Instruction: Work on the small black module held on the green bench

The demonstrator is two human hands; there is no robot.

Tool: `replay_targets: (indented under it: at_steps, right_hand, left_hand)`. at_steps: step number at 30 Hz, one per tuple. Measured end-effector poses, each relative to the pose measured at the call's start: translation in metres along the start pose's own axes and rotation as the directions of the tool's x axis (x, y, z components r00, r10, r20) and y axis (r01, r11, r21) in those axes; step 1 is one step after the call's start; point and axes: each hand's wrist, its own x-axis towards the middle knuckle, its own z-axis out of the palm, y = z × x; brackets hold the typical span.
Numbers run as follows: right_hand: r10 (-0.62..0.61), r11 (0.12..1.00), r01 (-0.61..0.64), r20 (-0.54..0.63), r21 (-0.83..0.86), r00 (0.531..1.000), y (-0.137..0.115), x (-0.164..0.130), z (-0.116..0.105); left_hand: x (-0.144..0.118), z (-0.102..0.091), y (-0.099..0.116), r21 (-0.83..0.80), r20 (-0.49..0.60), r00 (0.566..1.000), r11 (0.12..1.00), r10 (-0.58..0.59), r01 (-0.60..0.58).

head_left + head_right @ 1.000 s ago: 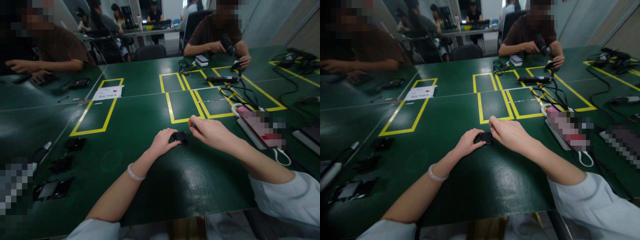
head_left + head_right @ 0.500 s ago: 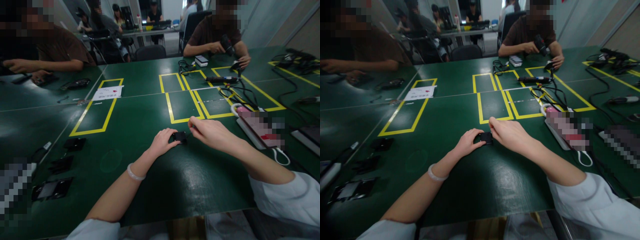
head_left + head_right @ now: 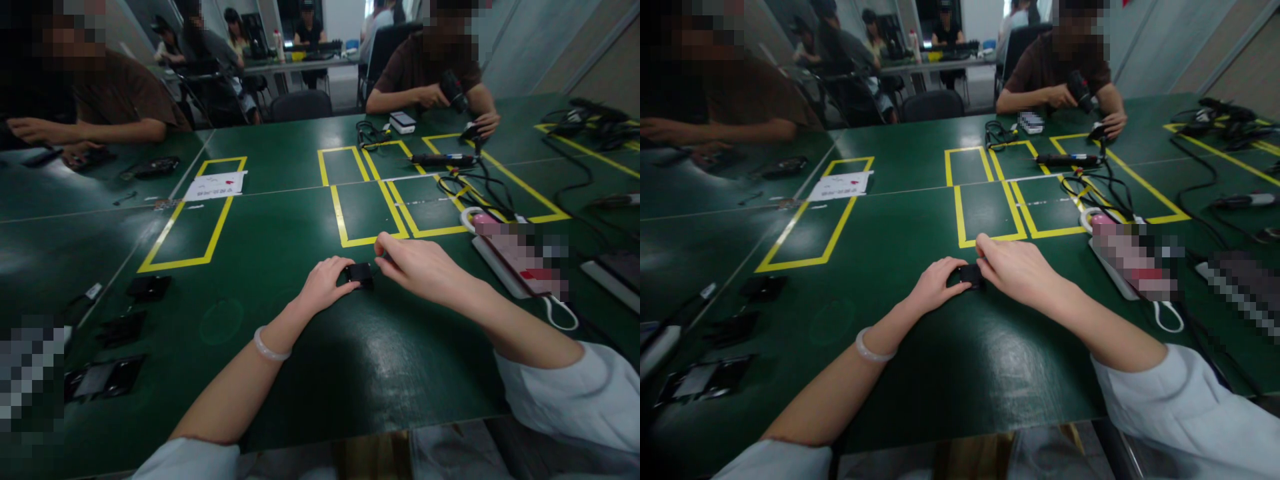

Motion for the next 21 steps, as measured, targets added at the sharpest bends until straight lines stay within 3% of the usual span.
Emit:
replay_targets:
  at_steps: [4,12,21]
  right_hand:
    - [0.046,0.997,-0.045,0.026,-0.064,0.999,-0.0012,0.0023,0.0012]
    - [-0.011,0.998,0.009,0.048,0.062,0.999,0.0009,-0.0017,-0.0036]
    - [0.022,0.999,-0.023,0.045,0.023,0.999,0.0010,0.0004,0.0009]
  left_hand:
    - [-0.0001,0.0004,0.0003,0.004,-0.004,1.000,1.000,0.003,-0.003]
    - [-0.0008,-0.0003,0.0000,-0.003,0.000,1.000,1.000,0.001,-0.001]
    - [-0.0011,0.0013,-0.0007,0.010,-0.010,1.000,1.000,0.006,-0.006]
